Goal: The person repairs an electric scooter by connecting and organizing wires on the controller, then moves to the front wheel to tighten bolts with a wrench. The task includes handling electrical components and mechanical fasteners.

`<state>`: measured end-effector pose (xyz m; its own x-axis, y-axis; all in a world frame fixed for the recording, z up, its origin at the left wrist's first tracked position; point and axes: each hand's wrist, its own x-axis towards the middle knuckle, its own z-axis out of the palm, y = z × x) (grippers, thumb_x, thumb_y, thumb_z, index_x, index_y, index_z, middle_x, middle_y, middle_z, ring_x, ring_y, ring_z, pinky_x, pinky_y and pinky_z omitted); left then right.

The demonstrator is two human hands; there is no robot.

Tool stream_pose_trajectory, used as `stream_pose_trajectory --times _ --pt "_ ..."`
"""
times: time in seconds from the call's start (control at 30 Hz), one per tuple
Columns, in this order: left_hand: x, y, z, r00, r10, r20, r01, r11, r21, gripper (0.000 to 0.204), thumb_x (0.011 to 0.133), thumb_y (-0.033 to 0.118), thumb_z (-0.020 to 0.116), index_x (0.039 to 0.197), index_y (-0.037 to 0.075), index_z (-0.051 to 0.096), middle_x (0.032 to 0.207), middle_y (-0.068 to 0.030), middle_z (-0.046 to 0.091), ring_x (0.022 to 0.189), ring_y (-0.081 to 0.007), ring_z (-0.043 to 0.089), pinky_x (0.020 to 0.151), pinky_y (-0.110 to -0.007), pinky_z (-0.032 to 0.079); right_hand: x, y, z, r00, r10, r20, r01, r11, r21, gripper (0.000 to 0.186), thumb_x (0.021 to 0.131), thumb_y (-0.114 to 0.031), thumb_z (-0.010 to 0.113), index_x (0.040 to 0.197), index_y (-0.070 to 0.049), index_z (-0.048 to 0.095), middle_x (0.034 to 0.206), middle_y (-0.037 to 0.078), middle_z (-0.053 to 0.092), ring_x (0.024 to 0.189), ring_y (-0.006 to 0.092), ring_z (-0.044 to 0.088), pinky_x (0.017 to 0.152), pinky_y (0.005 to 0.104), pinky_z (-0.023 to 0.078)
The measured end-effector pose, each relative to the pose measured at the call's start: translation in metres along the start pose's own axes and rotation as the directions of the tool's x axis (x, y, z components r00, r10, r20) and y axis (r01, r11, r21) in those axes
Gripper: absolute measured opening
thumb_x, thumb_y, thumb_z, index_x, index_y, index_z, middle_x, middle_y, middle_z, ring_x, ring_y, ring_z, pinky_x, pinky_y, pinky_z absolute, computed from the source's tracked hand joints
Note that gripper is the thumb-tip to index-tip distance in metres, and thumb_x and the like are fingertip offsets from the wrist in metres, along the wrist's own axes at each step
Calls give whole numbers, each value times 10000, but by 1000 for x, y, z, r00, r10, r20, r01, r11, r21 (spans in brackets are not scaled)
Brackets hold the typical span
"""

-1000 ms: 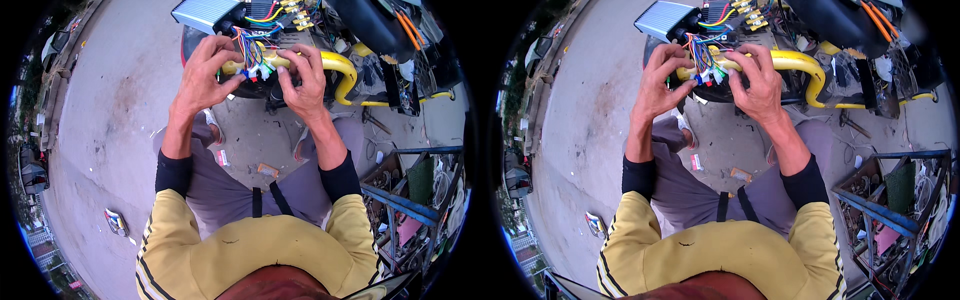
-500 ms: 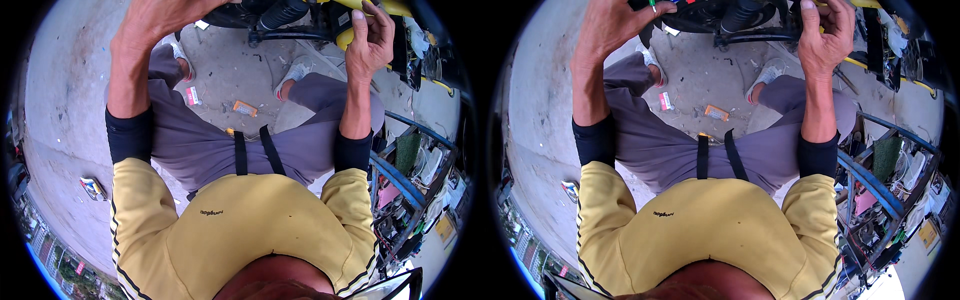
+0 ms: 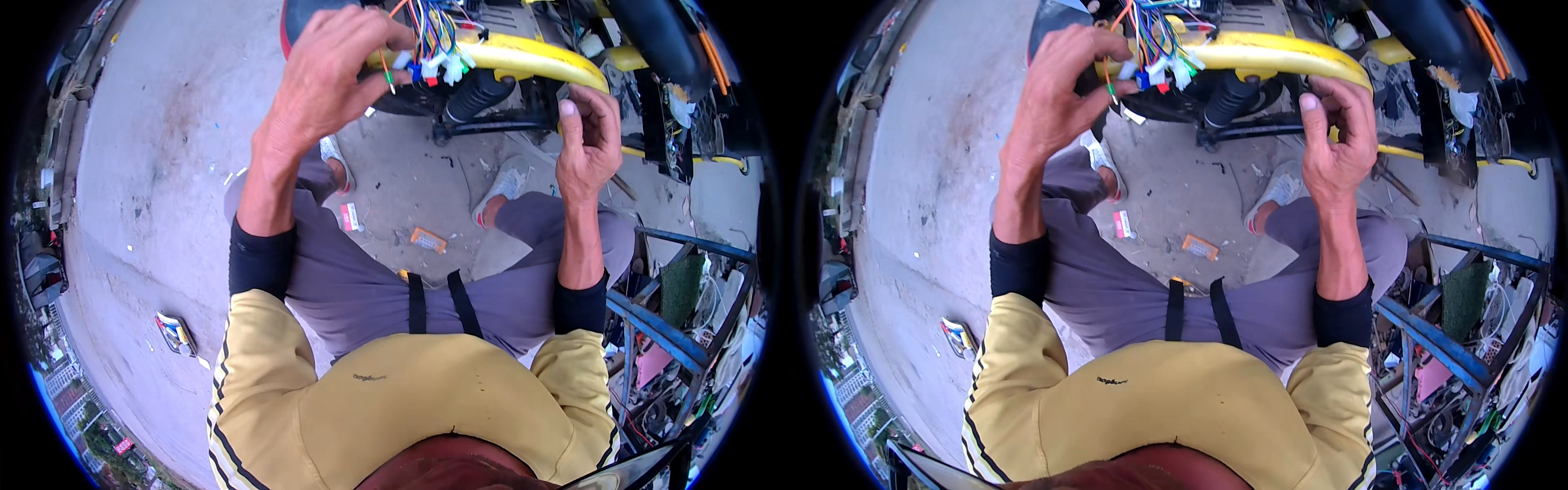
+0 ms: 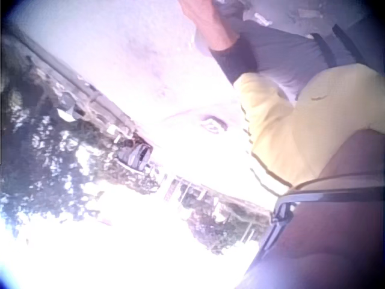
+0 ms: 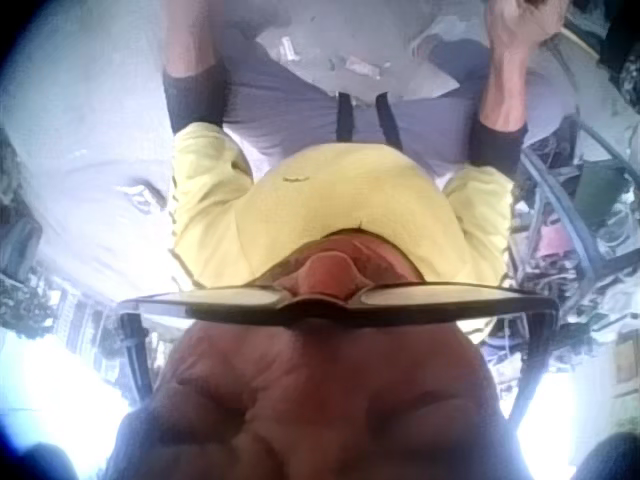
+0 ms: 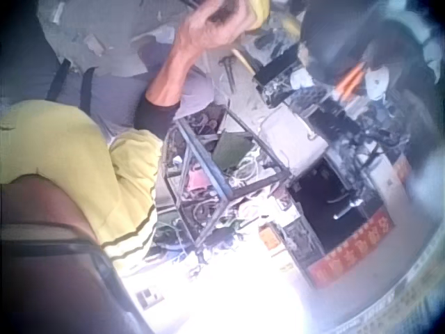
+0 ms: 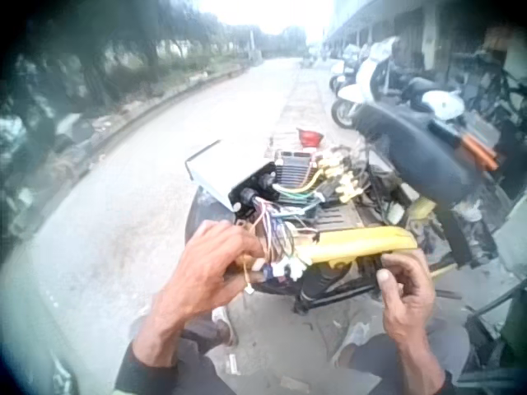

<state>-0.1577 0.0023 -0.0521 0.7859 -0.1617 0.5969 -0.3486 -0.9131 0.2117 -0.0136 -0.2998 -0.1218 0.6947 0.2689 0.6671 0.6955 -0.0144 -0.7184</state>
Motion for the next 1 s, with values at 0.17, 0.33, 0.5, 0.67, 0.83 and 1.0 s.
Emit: stream_pose_trajectory --times 0.17,0.33,0.5,0.67,0.83,1.0 --pt "2 0 -8 999 -41 -29 31 963 -269 385 758 -4 864 1108 55 718 1111 -79 716 1007 -235 659 904 -368 473 3 -21 40 996 -32 80 31 999 17 252 895 -8 797 1134 -10 717 1068 54 660 706 79 559 593 225 441" --pt "-9 -7 -17 986 -165 1 138 821 -554 331 860 -48 799 1180 15 743 1159 -87 679 1003 -165 643 852 -307 522 11 -44 70 969 -191 157 189 982 26 405 818 -42 855 1194 -49 703 1108 96 682 670 159 587 586 301 503" --pt "-4 3 -17 927 -367 81 271 501 -822 225 952 -67 713 1175 -48 734 1212 -122 680 1025 -154 693 892 -296 576 13 -50 84 937 -304 170 321 944 -81 556 726 -134 930 1234 -95 706 1136 96 650 822 235 696 682 353 572" --pt "-8 6 -14 871 -468 148 382 458 -803 302 969 -70 693 1265 -37 647 1225 -104 673 1055 -143 689 916 -298 572 12 -47 95 919 -313 241 363 910 -202 660 714 -128 918 1335 -147 692 1269 78 593 774 192 639 669 352 560" --pt "-14 4 -10 942 -333 44 309 807 -503 225 981 -106 605 1188 -18 628 1138 -56 665 1061 -120 629 896 -311 536 11 -41 97 922 -282 267 336 923 -186 584 749 -89 890 1296 -136 693 1258 88 625 843 200 697 688 368 580" --pt "-5 18 -8 995 -97 29 101 979 -179 312 795 -102 684 1066 47 723 1068 -123 595 980 -287 635 835 -360 520 12 -45 93 948 -195 251 228 967 -110 449 843 -61 814 1267 -86 666 1237 133 652 1040 366 708 828 428 592"
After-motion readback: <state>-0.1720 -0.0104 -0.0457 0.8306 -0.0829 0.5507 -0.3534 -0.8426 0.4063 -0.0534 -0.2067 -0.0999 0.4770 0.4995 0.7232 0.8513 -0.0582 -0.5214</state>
